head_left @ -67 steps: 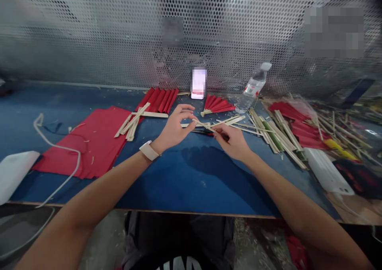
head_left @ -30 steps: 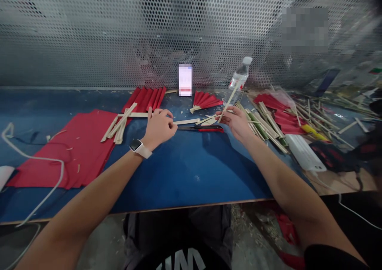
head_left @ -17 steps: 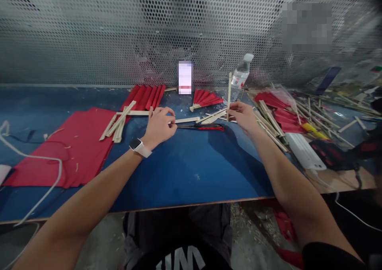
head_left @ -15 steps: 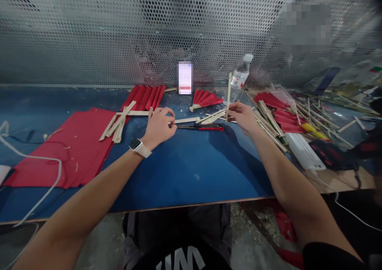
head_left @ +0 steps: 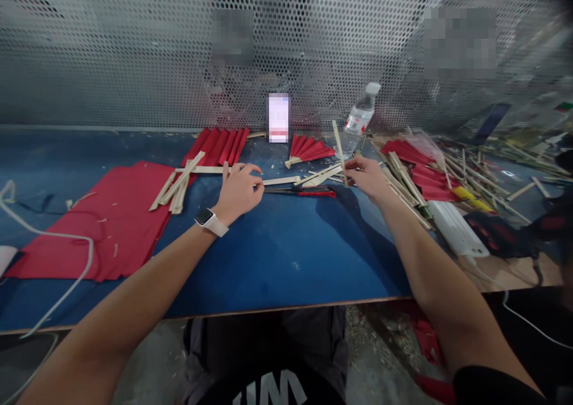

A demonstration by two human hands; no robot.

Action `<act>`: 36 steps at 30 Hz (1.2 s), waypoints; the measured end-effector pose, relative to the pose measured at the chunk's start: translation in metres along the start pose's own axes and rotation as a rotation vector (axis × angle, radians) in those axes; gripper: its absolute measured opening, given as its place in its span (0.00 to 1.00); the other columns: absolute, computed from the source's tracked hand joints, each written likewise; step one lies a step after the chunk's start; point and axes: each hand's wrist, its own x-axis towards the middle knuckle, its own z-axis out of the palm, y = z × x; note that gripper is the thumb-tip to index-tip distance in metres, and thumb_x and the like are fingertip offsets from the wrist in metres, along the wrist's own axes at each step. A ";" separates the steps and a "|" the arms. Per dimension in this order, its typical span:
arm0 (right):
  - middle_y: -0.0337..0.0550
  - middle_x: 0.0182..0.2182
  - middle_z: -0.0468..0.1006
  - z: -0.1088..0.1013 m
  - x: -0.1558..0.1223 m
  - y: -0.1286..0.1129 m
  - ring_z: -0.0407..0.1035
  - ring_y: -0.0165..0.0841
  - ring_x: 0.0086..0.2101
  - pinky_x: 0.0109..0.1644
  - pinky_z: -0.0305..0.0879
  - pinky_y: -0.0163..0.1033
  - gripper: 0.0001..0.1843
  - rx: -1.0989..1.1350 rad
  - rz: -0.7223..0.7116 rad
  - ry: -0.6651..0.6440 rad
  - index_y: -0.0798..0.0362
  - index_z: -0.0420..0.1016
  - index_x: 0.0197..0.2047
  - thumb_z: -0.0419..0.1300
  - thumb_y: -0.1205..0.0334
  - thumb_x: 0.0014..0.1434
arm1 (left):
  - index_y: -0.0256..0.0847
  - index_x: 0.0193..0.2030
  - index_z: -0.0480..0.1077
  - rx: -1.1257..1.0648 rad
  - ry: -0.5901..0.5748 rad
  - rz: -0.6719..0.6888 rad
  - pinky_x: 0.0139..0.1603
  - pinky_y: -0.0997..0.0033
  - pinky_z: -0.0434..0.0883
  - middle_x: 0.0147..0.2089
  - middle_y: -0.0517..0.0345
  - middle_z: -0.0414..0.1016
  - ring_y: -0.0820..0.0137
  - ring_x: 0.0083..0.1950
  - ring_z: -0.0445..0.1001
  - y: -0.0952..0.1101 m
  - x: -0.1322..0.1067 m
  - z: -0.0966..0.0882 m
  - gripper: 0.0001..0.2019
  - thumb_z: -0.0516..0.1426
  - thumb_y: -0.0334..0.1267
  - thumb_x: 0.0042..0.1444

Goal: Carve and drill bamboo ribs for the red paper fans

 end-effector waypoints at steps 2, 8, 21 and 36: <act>0.46 0.34 0.78 0.001 0.000 0.001 0.70 0.29 0.28 0.33 0.71 0.38 0.13 -0.036 -0.022 0.016 0.56 0.77 0.40 0.63 0.61 0.51 | 0.48 0.28 0.79 0.002 0.001 -0.004 0.77 0.19 0.45 0.56 0.55 0.80 0.48 0.63 0.69 -0.002 0.000 0.003 0.13 0.58 0.33 0.62; 0.43 0.27 0.75 0.002 0.001 0.004 0.69 0.31 0.27 0.34 0.69 0.38 0.11 -0.165 -0.079 0.070 0.56 0.75 0.37 0.60 0.60 0.52 | 0.52 0.33 0.83 -0.023 0.044 -0.005 0.78 0.19 0.42 0.59 0.59 0.80 0.48 0.65 0.68 -0.007 -0.001 0.009 0.13 0.58 0.33 0.63; 0.46 0.28 0.76 0.000 -0.004 -0.002 0.66 0.33 0.30 0.43 0.63 0.42 0.06 -0.467 -0.231 0.058 0.55 0.75 0.32 0.58 0.64 0.58 | 0.45 0.48 0.82 -0.061 -0.063 -0.064 0.77 0.20 0.43 0.68 0.48 0.73 0.45 0.73 0.63 -0.005 -0.001 0.009 0.18 0.49 0.42 0.73; 0.54 0.36 0.77 -0.017 -0.003 -0.003 0.70 0.40 0.41 0.53 0.65 0.46 0.14 -0.702 -0.217 0.130 0.55 0.73 0.30 0.51 0.62 0.64 | 0.45 0.49 0.79 -0.053 -0.123 -0.025 0.77 0.21 0.42 0.63 0.45 0.74 0.44 0.71 0.64 -0.013 -0.002 0.017 0.11 0.56 0.33 0.67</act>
